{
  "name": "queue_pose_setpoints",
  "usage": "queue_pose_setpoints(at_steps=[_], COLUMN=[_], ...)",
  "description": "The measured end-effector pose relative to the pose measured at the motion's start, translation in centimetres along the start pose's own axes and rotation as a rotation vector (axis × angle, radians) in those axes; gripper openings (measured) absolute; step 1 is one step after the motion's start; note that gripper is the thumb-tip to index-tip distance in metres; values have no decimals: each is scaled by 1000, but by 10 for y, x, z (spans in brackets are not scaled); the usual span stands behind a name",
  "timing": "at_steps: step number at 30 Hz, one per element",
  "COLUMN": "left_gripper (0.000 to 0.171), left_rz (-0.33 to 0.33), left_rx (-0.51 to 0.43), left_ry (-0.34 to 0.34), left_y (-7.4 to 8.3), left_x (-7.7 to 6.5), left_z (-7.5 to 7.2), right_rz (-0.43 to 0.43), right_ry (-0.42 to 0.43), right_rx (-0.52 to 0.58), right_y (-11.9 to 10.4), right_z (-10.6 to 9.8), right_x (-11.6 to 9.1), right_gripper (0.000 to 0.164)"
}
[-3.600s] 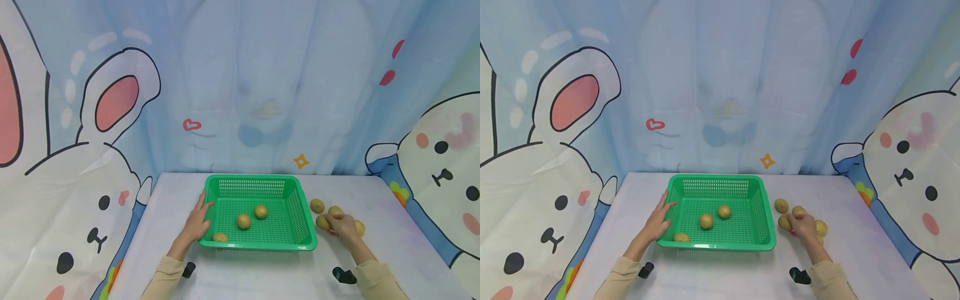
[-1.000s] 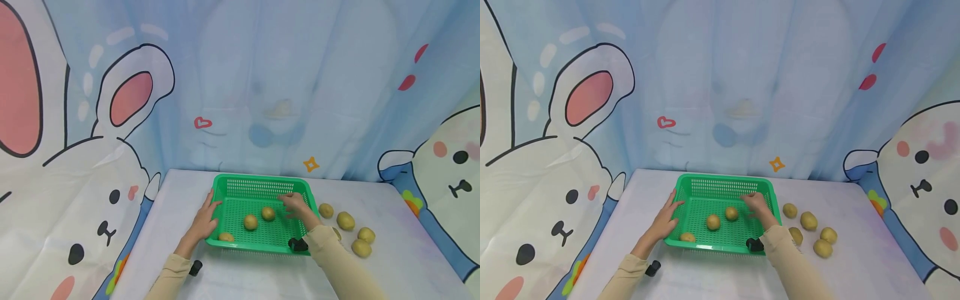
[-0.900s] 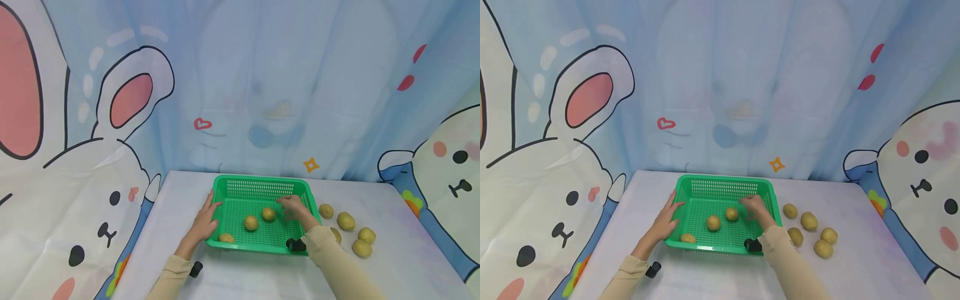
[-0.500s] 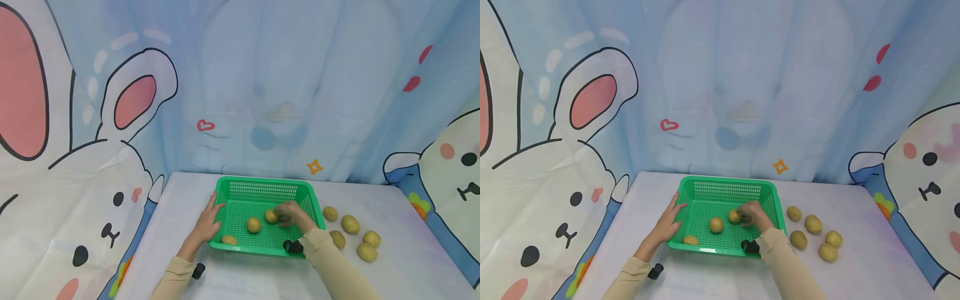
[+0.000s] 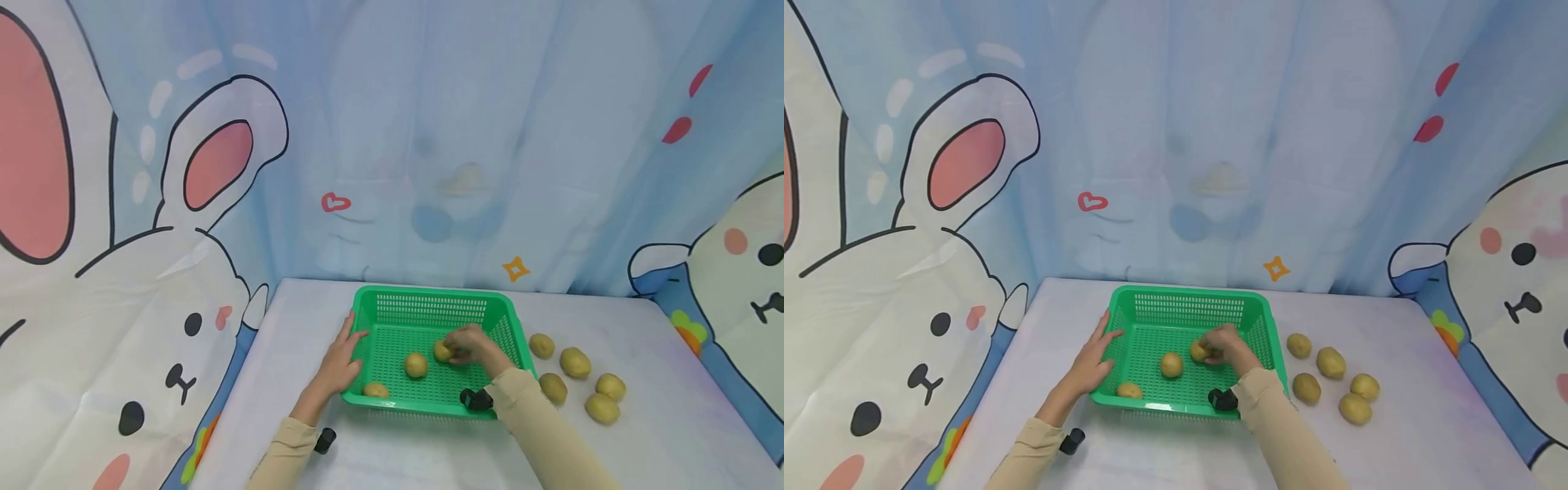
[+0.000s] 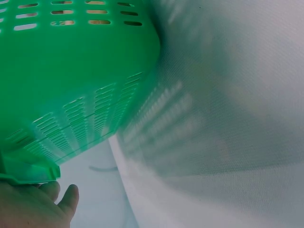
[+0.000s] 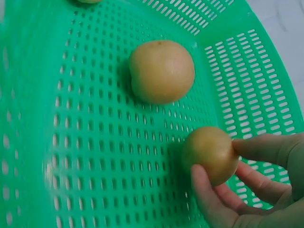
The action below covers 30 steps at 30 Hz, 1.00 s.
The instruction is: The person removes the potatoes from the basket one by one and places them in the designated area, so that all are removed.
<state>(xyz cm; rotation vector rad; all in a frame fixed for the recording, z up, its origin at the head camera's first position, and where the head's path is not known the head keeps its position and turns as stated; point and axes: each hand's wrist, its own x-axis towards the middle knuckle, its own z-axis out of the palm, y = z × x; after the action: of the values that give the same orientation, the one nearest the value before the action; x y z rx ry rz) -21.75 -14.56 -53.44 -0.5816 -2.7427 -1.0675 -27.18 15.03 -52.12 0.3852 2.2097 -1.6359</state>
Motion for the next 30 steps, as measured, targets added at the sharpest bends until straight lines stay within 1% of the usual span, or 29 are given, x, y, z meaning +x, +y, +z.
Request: queue_pose_setpoints(at_steps=[4,9,12,16,19,23,27,30], left_gripper=[61,62,62,61,61,61,62,62], left_rz=[-3,-18,-25,-15,-15,-18,-12,-10], left_rx=[-13,-30,-35,-31,-25,-22,-25,-34], left_ry=[-7,-6,-11,-15,-12,-14,-14,-17], left_y=[3,6,8,8,7,7,7,9], left_x=[-1,-2,-3,-3,-3,-3,-3,-3], left_z=[0,-3,-5,-6,-7,-7,-6,-4], right_rz=[-13,-36,-59,-101,-133,-152,-158,-152], right_ry=[1,-40,-54,-47,-42,-28,-32,-14], right_rx=[26,59,55,44,49,66,65,53], right_y=[-4,-10,-14,-21,-24,-25,-20,-13], right_z=[-10,-22,-29,-41,-52,-70,-91,-108], right_x=[-7,-16,-22,-33,-40,-50,-63,-74], right_gripper=[39,47,46,43,44,46,49,51])
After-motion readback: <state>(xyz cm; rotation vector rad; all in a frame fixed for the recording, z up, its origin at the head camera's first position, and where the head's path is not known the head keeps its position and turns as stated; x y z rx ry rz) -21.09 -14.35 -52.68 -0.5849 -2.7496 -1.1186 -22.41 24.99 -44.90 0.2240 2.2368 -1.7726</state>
